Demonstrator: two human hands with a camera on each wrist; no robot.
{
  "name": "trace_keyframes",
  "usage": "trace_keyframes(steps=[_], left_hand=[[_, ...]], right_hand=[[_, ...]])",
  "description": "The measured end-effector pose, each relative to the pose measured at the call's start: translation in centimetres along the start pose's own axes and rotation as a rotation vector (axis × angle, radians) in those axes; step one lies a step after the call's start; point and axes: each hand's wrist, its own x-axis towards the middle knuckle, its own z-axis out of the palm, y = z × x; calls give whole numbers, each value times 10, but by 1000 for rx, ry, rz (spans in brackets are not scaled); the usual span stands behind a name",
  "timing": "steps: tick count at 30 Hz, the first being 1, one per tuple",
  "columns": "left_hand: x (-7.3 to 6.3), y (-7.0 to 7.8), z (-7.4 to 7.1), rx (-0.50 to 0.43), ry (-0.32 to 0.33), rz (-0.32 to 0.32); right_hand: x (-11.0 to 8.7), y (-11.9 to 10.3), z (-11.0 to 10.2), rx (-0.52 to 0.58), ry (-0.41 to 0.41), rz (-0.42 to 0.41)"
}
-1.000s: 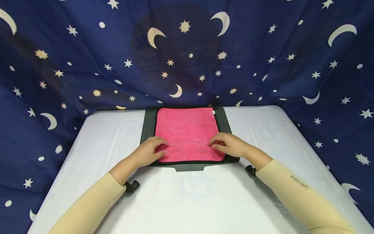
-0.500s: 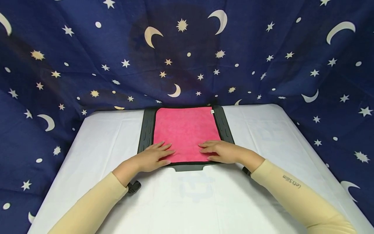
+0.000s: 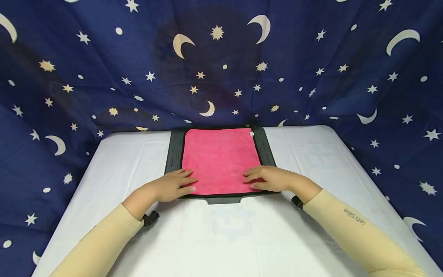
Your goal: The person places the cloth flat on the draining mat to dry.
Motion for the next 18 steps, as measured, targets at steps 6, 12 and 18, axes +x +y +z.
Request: trace_keyframes(steps=[6, 12, 18], left_hand=[[5, -20, -26, -193, 56, -47], [21, -27, -39, -224, 163, -48], [45, -31, -46, -107, 292, -74]], right_hand=[[3, 10, -21, 47, 56, 67], [15, 24, -38, 130, 124, 168], [36, 41, -48, 93, 220, 212]])
